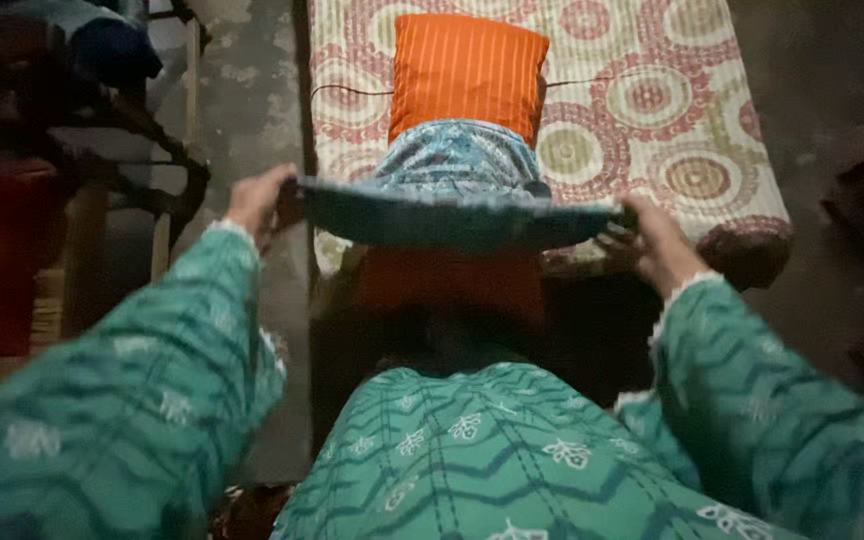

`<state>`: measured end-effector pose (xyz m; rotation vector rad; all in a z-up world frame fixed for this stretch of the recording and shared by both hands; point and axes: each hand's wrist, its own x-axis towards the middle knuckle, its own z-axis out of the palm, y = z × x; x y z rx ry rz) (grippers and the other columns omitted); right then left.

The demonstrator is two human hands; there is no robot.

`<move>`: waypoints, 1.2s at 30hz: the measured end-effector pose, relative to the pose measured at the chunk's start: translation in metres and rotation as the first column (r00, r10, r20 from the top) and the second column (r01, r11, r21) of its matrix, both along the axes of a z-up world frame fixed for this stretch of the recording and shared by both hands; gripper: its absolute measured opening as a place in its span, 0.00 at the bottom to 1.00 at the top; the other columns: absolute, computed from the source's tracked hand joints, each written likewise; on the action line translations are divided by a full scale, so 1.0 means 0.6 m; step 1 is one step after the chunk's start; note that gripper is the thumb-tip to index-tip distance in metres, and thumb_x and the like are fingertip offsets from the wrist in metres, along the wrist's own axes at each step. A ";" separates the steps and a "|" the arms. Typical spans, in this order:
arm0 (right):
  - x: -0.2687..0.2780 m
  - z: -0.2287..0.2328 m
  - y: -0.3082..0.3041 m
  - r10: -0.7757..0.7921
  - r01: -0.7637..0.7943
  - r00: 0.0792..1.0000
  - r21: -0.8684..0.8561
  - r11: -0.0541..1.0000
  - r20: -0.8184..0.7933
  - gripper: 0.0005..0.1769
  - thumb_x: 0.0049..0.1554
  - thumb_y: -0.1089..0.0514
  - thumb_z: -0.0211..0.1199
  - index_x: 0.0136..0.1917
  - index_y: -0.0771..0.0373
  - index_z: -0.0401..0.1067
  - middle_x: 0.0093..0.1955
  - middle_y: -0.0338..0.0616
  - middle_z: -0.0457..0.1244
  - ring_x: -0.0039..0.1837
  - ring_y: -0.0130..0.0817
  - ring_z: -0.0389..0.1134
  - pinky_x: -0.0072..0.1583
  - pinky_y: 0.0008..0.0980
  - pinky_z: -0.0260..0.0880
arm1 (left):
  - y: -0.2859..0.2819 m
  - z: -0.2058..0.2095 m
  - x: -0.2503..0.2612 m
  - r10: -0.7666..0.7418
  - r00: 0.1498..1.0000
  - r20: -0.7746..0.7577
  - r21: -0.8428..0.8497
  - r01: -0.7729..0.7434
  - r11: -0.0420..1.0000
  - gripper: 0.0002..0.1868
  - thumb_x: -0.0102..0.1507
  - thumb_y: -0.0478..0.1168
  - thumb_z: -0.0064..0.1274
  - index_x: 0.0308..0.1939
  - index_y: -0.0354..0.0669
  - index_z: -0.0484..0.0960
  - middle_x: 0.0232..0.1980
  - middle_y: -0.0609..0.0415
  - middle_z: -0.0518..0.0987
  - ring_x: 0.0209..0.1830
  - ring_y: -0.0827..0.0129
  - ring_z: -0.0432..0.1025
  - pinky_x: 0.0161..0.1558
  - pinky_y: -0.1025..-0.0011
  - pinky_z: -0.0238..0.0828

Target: The person removes a blue patterned pillowcase from an orange pillow, then places a white pillowcase with green leaf patterns onto the pillow. They adjust and smooth the new cover, ensuring it fits properly.

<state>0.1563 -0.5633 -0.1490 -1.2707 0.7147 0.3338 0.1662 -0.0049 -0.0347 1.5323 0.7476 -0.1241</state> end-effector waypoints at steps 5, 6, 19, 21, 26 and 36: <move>0.177 0.058 0.010 0.003 -0.009 0.999 0.145 0.989 0.045 0.19 0.63 0.44 0.58 0.62 0.54 0.71 0.56 0.42 0.70 0.56 0.38 0.73 0.59 0.45 0.74 | -0.003 0.020 0.182 -0.128 0.987 0.099 0.155 0.112 0.982 0.19 0.65 0.49 0.57 0.48 0.35 0.82 0.43 0.47 0.84 0.42 0.61 0.81 0.43 0.64 0.78; 0.199 0.062 0.009 0.021 -0.021 1.000 0.130 0.991 0.002 0.22 0.62 0.43 0.56 0.65 0.52 0.72 0.57 0.41 0.70 0.57 0.38 0.73 0.60 0.45 0.73 | -0.003 0.010 0.204 -0.163 0.982 0.097 0.155 0.147 0.977 0.20 0.65 0.52 0.56 0.49 0.37 0.82 0.44 0.47 0.86 0.42 0.62 0.82 0.45 0.67 0.79; 0.104 -0.112 0.207 -0.084 0.478 0.740 0.433 0.764 -0.668 0.33 0.57 0.58 0.67 0.70 0.70 0.57 0.63 0.64 0.58 0.67 0.61 0.62 0.66 0.57 0.67 | -0.054 -0.490 0.114 -0.248 0.942 -0.227 -0.194 0.206 0.959 0.31 0.61 0.43 0.58 0.69 0.46 0.71 0.57 0.53 0.75 0.49 0.53 0.72 0.48 0.55 0.76; 0.081 -0.121 0.233 -0.029 0.149 0.942 0.340 0.929 -0.333 0.36 0.55 0.60 0.69 0.71 0.69 0.56 0.61 0.58 0.60 0.65 0.53 0.64 0.66 0.50 0.68 | -0.066 -0.510 0.070 -0.607 0.763 0.222 0.300 0.539 0.787 0.33 0.56 0.35 0.60 0.66 0.44 0.70 0.59 0.50 0.74 0.53 0.57 0.73 0.50 0.59 0.79; 0.091 -0.136 0.213 0.404 -0.486 0.853 0.220 0.846 0.332 0.43 0.46 0.73 0.68 0.73 0.69 0.57 0.53 0.45 0.62 0.54 0.35 0.65 0.54 0.32 0.68 | -0.078 -0.454 0.156 0.351 0.718 -0.601 -0.527 -0.686 0.501 0.13 0.59 0.47 0.68 0.37 0.49 0.79 0.36 0.56 0.78 0.36 0.65 0.72 0.34 0.66 0.72; 0.288 -0.060 0.321 -0.283 0.361 0.913 -0.257 0.897 0.295 0.41 0.44 0.60 0.75 0.66 0.68 0.59 0.57 0.48 0.64 0.57 0.40 0.67 0.58 0.35 0.68 | -0.031 -0.234 0.217 0.229 0.972 0.058 -0.038 -0.227 0.973 0.19 0.51 0.39 0.61 0.44 0.43 0.74 0.32 0.52 0.79 0.27 0.65 0.75 0.26 0.66 0.73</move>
